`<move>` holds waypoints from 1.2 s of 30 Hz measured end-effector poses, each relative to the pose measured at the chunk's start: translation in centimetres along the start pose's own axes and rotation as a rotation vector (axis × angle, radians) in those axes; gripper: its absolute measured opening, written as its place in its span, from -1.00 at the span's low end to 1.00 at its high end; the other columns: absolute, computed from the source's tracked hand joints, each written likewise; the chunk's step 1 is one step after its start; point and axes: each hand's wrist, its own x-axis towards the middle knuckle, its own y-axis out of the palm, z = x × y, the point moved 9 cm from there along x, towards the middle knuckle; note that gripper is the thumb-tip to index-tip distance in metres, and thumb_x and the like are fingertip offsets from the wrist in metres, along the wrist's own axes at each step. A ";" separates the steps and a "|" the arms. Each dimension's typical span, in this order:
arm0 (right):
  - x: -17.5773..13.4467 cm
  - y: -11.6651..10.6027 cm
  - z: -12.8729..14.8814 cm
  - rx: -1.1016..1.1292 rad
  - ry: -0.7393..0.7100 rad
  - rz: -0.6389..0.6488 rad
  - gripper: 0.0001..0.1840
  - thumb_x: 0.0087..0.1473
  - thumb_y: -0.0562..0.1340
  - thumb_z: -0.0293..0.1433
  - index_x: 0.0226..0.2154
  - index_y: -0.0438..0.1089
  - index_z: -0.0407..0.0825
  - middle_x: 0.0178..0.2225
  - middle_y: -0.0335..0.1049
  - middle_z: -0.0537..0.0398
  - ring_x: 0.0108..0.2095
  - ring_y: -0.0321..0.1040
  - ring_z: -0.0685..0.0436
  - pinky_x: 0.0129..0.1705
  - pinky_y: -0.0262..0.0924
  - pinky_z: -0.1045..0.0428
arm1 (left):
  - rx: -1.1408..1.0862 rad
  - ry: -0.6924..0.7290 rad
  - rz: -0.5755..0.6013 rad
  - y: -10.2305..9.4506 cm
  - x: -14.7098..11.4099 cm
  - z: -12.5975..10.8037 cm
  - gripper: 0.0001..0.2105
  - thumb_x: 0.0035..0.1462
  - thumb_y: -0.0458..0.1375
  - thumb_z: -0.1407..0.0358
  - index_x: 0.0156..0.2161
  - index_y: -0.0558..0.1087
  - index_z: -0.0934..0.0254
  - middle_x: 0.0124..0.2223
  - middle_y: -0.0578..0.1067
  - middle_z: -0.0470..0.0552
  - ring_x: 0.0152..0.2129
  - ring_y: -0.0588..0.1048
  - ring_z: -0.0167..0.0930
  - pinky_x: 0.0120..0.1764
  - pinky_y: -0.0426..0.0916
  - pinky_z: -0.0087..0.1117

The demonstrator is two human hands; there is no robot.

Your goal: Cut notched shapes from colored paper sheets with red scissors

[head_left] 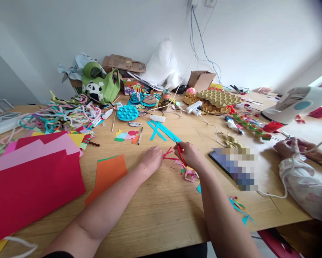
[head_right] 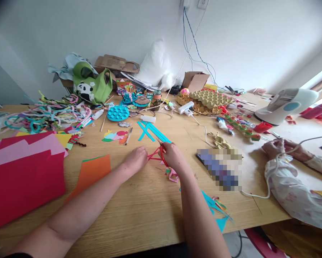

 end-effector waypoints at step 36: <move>-1.8 -0.1 -1.4 0.370 0.033 -0.420 -0.81 -0.07 0.13 -0.41 -0.38 0.43 -0.04 -0.37 0.40 0.02 -0.34 0.32 -0.12 -0.22 0.19 0.00 | -0.209 -0.144 -0.021 -0.4 0.3 2.0 -0.92 0.03 0.05 0.47 -0.40 0.39 0.34 -0.27 0.44 0.14 -0.23 0.41 -0.31 -0.16 0.28 -0.35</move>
